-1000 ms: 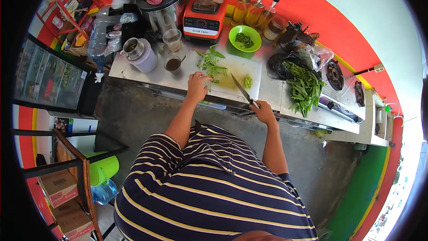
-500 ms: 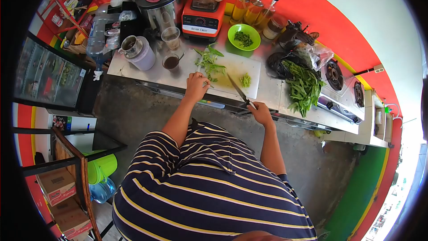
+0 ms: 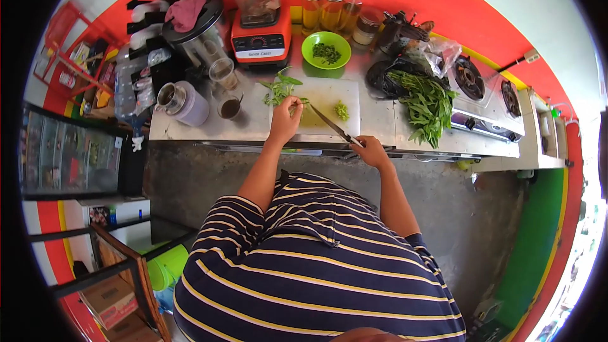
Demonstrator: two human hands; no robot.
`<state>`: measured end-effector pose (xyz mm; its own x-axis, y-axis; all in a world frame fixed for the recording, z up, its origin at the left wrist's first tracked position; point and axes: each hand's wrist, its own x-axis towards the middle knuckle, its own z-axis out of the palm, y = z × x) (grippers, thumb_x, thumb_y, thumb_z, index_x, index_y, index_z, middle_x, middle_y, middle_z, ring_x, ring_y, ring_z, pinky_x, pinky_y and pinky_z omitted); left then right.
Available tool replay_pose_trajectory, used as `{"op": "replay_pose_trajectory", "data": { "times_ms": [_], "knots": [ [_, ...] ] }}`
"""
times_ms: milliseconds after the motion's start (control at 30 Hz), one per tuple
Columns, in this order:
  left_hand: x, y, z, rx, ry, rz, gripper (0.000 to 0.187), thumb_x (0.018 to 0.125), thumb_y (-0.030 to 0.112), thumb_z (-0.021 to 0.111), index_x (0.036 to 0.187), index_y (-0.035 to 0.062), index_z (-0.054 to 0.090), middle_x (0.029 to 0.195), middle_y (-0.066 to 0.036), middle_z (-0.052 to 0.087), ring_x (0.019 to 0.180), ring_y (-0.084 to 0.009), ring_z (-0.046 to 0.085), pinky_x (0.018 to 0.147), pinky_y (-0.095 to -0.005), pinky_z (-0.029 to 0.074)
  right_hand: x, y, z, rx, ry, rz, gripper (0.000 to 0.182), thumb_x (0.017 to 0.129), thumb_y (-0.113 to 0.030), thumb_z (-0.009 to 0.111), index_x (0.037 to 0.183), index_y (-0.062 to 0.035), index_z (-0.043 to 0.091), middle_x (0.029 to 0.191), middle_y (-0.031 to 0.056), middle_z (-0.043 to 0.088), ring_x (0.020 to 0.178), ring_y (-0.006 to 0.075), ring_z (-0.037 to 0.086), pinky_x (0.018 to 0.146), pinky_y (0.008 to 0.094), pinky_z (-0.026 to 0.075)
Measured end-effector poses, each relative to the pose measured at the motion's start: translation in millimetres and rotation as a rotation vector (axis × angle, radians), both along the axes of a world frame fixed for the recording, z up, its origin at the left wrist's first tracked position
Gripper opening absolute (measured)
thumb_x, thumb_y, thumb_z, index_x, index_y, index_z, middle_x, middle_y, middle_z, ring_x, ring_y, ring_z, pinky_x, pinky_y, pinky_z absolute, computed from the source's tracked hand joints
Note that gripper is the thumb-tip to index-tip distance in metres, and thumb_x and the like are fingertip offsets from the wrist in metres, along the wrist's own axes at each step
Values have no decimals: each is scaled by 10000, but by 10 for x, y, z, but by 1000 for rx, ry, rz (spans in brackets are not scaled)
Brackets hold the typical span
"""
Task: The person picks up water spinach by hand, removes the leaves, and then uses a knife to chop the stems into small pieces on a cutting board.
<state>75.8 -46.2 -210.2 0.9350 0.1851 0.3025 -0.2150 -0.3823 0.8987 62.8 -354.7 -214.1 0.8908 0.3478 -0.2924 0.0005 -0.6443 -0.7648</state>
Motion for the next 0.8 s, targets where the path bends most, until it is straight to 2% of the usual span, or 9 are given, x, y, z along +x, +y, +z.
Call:
{"op": "replay_pose_trajectory", "data": {
  "times_ms": [67,133,167,267,333,400,433,667,800],
  "knots": [
    [62,-25,-35,-9,159,-64,114,929,79,666,979,-20,641,937,-122,723,918,-225,696,840,-345,527,29,-22,-90,41,-82,-60,278,904,-265,702,972,4,719,686,107,648,616,172,588,603,370,439],
    [100,-85,-138,41,101,-74,104,916,71,677,970,-16,660,935,-123,719,887,-225,696,809,-339,530,69,-28,46,-79,-111,-150,294,878,-280,716,962,2,729,772,224,682,722,377,665,677,430,486],
    [115,-116,-185,84,36,-68,95,904,62,687,961,-13,680,933,-123,715,856,-226,695,777,-332,533,86,-24,107,-98,-126,-155,282,880,-268,707,925,11,720,766,237,674,730,411,658,678,447,486],
    [62,-257,-164,242,73,-111,99,876,37,699,967,-1,703,907,-137,703,805,-257,686,739,-346,536,105,-8,186,-90,-143,-170,273,884,-262,697,927,7,722,756,235,670,725,415,655,679,460,485],
    [63,-325,-205,232,128,-171,112,873,86,706,974,38,714,932,-119,693,873,-285,653,811,-391,504,122,44,182,-66,-188,-168,292,896,-260,682,941,28,705,758,247,668,729,422,655,684,472,485],
    [28,-394,-282,534,62,-152,121,890,167,699,962,72,719,979,-81,689,975,-286,606,903,-424,432,101,120,167,-78,-127,-146,326,909,-277,669,954,45,684,774,263,672,767,431,665,715,489,496],
    [48,-425,-320,504,80,-157,138,895,224,690,957,105,721,990,-48,675,1040,-276,561,946,-430,373,62,174,167,-80,-114,-148,326,909,-277,669,954,45,684,774,263,672,767,431,665,715,489,496],
    [85,-342,-285,706,-153,-277,101,874,164,688,956,118,725,1008,-20,639,1046,-251,555,917,-418,408,-35,611,280,-298,-149,-66,312,940,-284,593,1031,14,596,897,270,701,853,475,683,791,556,540],
    [29,-122,-230,821,-187,-423,245,845,95,658,1081,121,715,1118,-34,615,1081,-277,539,949,-426,423,-92,783,97,-405,-120,-25,316,945,-231,556,1108,41,549,943,279,702,883,472,695,800,542,565]
  ]
}}
